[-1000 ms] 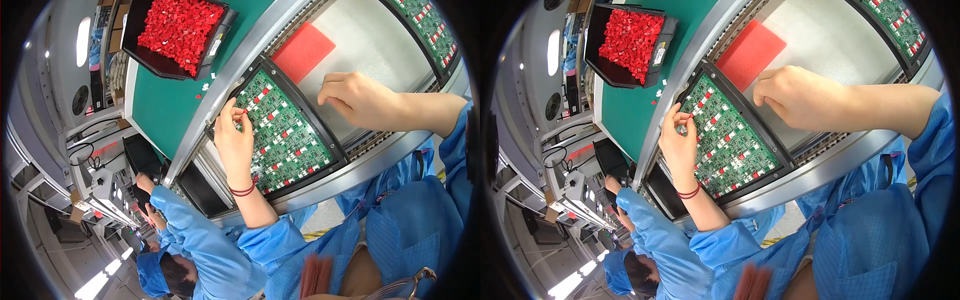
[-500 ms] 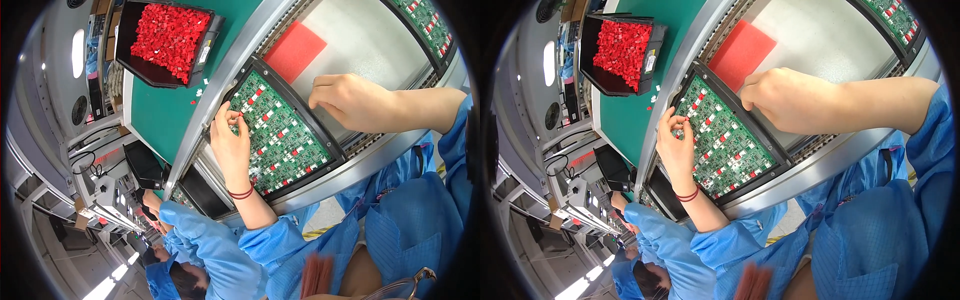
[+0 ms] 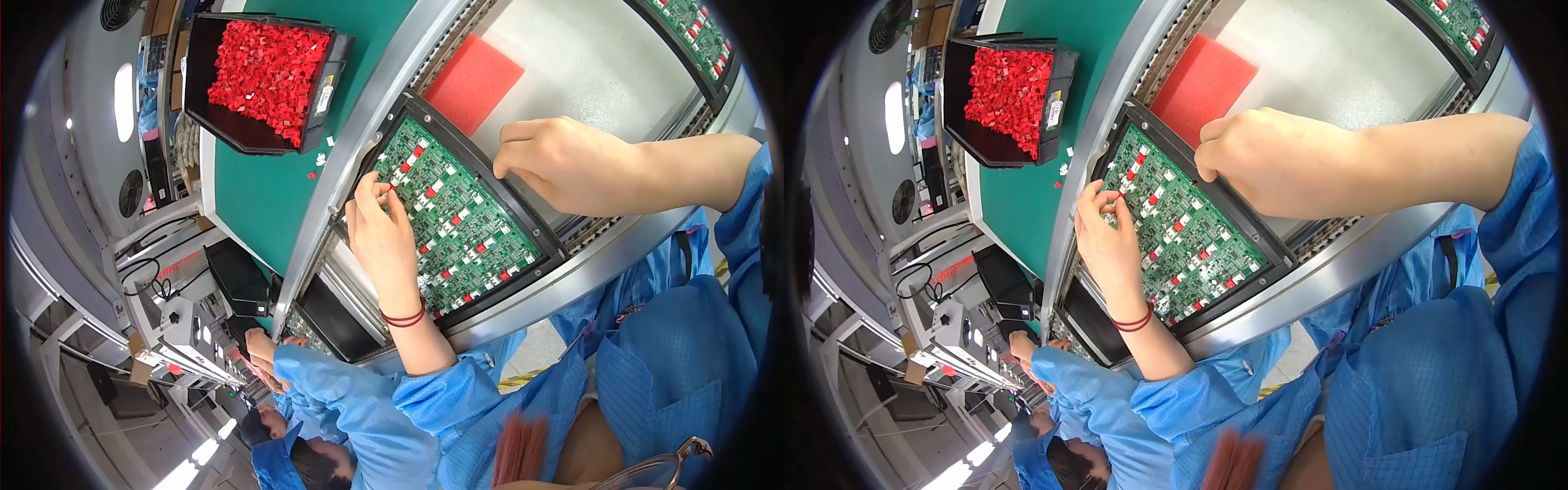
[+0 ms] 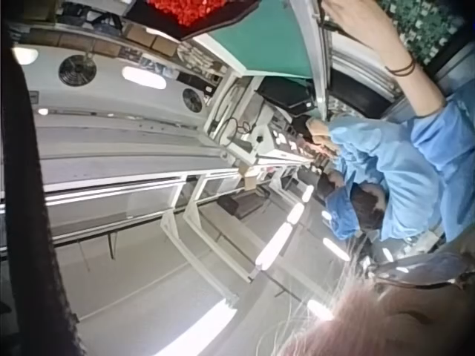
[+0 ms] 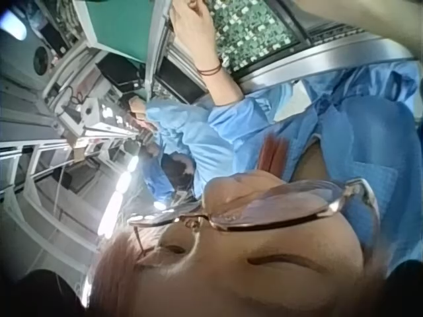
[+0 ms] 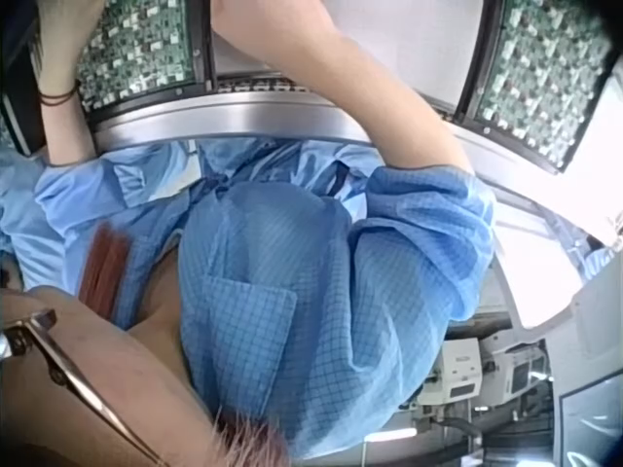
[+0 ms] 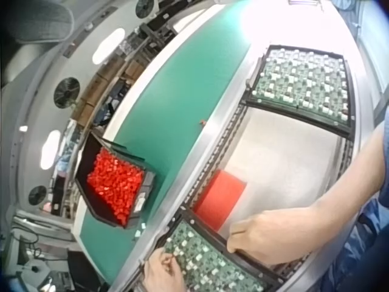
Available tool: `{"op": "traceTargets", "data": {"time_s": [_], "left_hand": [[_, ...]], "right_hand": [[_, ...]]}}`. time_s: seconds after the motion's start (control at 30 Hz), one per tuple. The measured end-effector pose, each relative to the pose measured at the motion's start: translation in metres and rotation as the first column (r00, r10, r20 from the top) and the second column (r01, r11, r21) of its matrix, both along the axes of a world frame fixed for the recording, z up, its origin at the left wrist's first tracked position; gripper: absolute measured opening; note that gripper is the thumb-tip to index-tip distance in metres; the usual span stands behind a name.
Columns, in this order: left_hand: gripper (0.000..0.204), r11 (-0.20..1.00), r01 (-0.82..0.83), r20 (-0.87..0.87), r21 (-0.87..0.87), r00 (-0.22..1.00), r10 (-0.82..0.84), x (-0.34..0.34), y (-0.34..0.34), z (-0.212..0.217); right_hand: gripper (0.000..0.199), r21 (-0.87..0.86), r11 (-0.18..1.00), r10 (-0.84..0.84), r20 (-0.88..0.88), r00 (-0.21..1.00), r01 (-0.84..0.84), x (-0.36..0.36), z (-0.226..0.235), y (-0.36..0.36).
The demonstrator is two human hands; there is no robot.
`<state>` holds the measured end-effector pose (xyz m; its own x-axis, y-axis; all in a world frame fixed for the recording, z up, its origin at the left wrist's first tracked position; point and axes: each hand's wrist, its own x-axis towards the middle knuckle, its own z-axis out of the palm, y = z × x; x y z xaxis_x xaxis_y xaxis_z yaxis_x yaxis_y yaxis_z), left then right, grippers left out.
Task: The person picks small electronic components by hand from a component bin and places them into specific slots on multiple circuit boards arranged on a conveyor rack.
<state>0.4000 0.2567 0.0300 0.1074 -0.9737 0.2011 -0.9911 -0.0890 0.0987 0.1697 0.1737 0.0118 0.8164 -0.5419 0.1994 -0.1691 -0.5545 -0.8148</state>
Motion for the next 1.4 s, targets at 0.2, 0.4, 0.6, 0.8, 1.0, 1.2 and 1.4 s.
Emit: {"op": "traceTargets", "data": {"time_s": [0.2, 0.4, 0.6, 0.8, 1.0, 1.2, 1.4], "left_hand": [[0.031, 0.987, -0.144, -0.403, -0.077, 0.91, 0.101, 0.019, 0.002, 0.013], [0.041, 0.879, -0.279, -0.35, -0.386, 0.926, 0.141, 0.046, 0.018, 0.019], [0.027, 0.862, -0.052, -0.092, -0.504, 0.996, 0.006, 0.058, -0.046, 0.05], [0.04, 0.963, -0.179, -0.101, -0.203, 0.982, 0.161, 0.065, -0.172, 0.034], [0.062, 0.918, -0.393, -0.138, -0.054, 0.913, 0.383, 0.047, -0.182, 0.034], [0.052, 0.84, -0.514, -0.185, -0.175, 0.855, 0.484, 0.055, -0.19, 0.024], [0.021, 0.838, -0.457, -0.172, -0.299, 0.889, 0.424, 0.068, -0.202, 0.006]], "right_hand": [[0.009, -0.035, 0.999, 0.013, 0.034, 0.999, -0.012, 0.011, 0.007, -0.011], [0.015, 0.08, 0.995, -0.068, 0.127, 0.99, 0.058, 0.017, 0.021, -0.001], [0.027, 0.136, 0.988, -0.111, 0.255, 0.96, 0.078, 0.012, 0.007, 0.01], [0.022, -0.122, 0.991, -0.01, 0.309, 0.951, 0.05, 0.018, 0.035, 0.025], [0.019, -0.044, 0.999, 0.005, 0.293, 0.956, 0.009, 0.022, 0.033, 0.021], [0.018, -0.028, 1.0, 0.003, 0.302, 0.953, 0.006, 0.026, 0.021, 0.019], [0.017, -0.01, 1.0, -0.008, 0.305, 0.952, 0.012, 0.025, 0.023, 0.021]]}}
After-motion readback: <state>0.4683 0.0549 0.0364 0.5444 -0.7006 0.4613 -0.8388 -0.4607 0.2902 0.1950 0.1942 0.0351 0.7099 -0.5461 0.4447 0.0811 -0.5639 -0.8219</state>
